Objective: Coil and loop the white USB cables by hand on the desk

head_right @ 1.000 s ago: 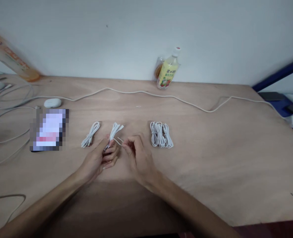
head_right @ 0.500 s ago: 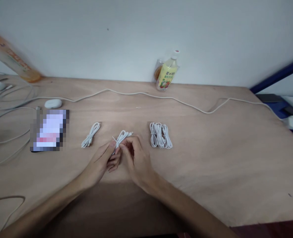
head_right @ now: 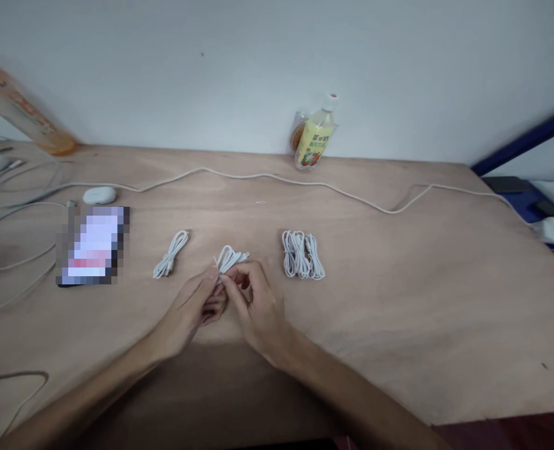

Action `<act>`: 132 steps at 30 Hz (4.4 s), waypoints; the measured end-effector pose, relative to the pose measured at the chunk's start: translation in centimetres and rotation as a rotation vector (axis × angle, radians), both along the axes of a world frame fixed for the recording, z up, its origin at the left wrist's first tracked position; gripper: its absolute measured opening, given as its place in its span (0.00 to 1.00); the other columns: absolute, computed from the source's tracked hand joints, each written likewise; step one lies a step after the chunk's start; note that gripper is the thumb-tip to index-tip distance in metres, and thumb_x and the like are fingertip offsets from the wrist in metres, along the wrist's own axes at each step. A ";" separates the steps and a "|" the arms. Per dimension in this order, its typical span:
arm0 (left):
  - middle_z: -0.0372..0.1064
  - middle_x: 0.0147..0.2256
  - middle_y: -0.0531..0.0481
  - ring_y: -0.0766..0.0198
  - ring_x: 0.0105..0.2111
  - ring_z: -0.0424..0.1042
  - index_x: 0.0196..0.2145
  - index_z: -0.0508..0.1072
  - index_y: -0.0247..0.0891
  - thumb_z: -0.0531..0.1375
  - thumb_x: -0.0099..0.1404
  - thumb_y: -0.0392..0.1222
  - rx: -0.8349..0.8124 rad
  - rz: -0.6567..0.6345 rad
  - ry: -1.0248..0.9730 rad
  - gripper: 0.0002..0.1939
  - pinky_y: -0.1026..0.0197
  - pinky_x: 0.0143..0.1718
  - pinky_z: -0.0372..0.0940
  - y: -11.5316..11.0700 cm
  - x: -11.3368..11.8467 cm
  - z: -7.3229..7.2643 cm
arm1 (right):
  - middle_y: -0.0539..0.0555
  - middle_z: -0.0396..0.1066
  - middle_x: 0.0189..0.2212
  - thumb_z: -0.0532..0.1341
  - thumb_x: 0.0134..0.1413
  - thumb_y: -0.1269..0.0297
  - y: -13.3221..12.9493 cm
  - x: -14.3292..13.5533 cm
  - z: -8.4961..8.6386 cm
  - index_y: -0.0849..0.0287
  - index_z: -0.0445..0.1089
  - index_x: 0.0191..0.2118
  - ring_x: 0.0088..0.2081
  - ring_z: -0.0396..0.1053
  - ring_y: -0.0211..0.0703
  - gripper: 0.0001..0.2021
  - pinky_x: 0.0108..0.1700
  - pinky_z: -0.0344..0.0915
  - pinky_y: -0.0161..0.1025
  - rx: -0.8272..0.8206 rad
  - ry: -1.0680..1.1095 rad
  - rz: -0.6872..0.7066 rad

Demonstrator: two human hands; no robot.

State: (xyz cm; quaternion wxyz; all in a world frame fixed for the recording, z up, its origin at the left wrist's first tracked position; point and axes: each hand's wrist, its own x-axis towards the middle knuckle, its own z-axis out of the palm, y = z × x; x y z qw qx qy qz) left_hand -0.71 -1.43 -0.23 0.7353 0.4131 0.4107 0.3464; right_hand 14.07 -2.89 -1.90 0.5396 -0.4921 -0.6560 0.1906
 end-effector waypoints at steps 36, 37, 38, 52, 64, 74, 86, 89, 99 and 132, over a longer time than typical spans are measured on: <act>0.38 0.20 0.64 0.71 0.19 0.33 0.23 0.54 0.44 0.60 0.71 0.56 -0.357 -0.270 -0.276 0.25 0.69 0.14 0.39 1.5 -1.9 1.3 | 0.51 0.72 0.37 0.67 0.69 0.63 1.6 2.0 0.2 0.53 0.75 0.39 0.35 0.68 0.43 0.04 0.36 0.67 0.40 -0.220 0.110 0.240; 0.37 0.20 0.64 0.71 0.19 0.33 0.23 0.54 0.44 0.59 0.71 0.56 -0.346 -0.262 -0.253 0.25 0.69 0.14 0.39 1.5 -1.8 1.3 | 0.50 0.72 0.37 0.68 0.68 0.62 1.6 2.0 0.3 0.53 0.75 0.38 0.35 0.68 0.43 0.05 0.35 0.67 0.39 -0.254 0.151 0.250; 0.37 0.20 0.64 0.71 0.19 0.33 0.23 0.54 0.44 0.59 0.72 0.55 -0.336 -0.251 -0.233 0.25 0.69 0.14 0.39 1.5 -1.7 1.3 | 0.50 0.72 0.36 0.68 0.67 0.61 1.7 2.0 0.3 0.53 0.74 0.37 0.35 0.68 0.43 0.06 0.34 0.66 0.39 -0.290 0.195 0.260; 0.38 0.20 0.63 0.72 0.18 0.33 0.23 0.54 0.44 0.61 0.70 0.59 -0.284 -0.238 -0.204 0.27 0.68 0.14 0.37 1.5 -1.6 1.5 | 0.43 0.62 0.24 0.63 0.67 0.43 1.8 1.7 1.0 0.54 0.68 0.36 0.21 0.57 0.34 0.18 0.19 0.54 0.31 -0.793 0.571 0.557; 0.41 0.20 0.64 0.75 0.17 0.36 0.23 0.54 0.44 0.67 0.62 0.70 -0.227 -0.194 -0.009 0.33 0.67 0.16 0.37 0.9 -0.9 1.6 | 0.43 0.58 0.20 0.58 0.68 0.55 1.5 1.9 1.2 0.52 0.61 0.29 0.20 0.55 0.35 0.15 0.19 0.54 0.31 -0.772 0.411 0.527; 0.43 0.18 0.65 0.76 0.16 0.37 0.23 0.56 0.44 0.69 0.58 0.70 -0.259 -0.139 -0.008 0.33 0.69 0.13 0.41 1.0 -0.7 1.6 | 0.39 0.51 0.18 0.62 0.59 0.57 1.9 1.4 1.0 0.51 0.61 0.30 0.19 0.46 0.34 0.11 0.21 0.47 0.33 -0.773 0.620 0.571; 0.71 0.33 0.51 0.63 0.30 0.69 0.41 0.70 0.39 0.56 0.80 0.60 0.327 -0.065 0.212 0.21 0.58 0.34 0.68 -0.4 -0.7 0.6 | 0.40 0.55 0.15 0.68 0.57 0.48 2.1 1.0 0.7 0.53 0.64 0.23 0.17 0.48 0.32 0.20 0.21 0.50 0.34 -0.747 0.646 0.380; 0.73 0.35 0.51 0.63 0.31 0.68 0.50 0.67 0.40 0.55 0.82 0.54 0.413 -0.094 0.333 0.14 0.57 0.36 0.65 -0.8 -0.7 0.4 | 0.40 0.57 0.16 0.69 0.58 0.49 2.2 1.2 0.6 0.54 0.66 0.24 0.17 0.49 0.31 0.19 0.21 0.50 0.34 -0.744 0.659 0.344; 0.74 0.47 0.44 0.58 0.44 0.72 0.61 0.64 0.39 0.53 0.84 0.51 0.482 -0.044 0.290 0.16 0.51 0.49 0.66 -0.6 -0.5 -0.2 | 0.42 0.60 0.17 0.66 0.60 0.47 2.2 1.3 0.9 0.54 0.68 0.26 0.18 0.54 0.33 0.18 0.22 0.55 0.35 -0.758 0.558 0.348; 0.77 0.33 0.51 0.61 0.32 0.78 0.47 0.61 0.43 0.46 0.85 0.44 0.595 -0.081 0.391 0.07 0.56 0.39 0.71 -0.5 0.0 0.3 | 0.42 0.60 0.19 0.57 0.70 0.49 1.7 1.2 1.8 0.53 0.63 0.33 0.20 0.55 0.35 0.16 0.22 0.53 0.35 -0.844 0.490 0.503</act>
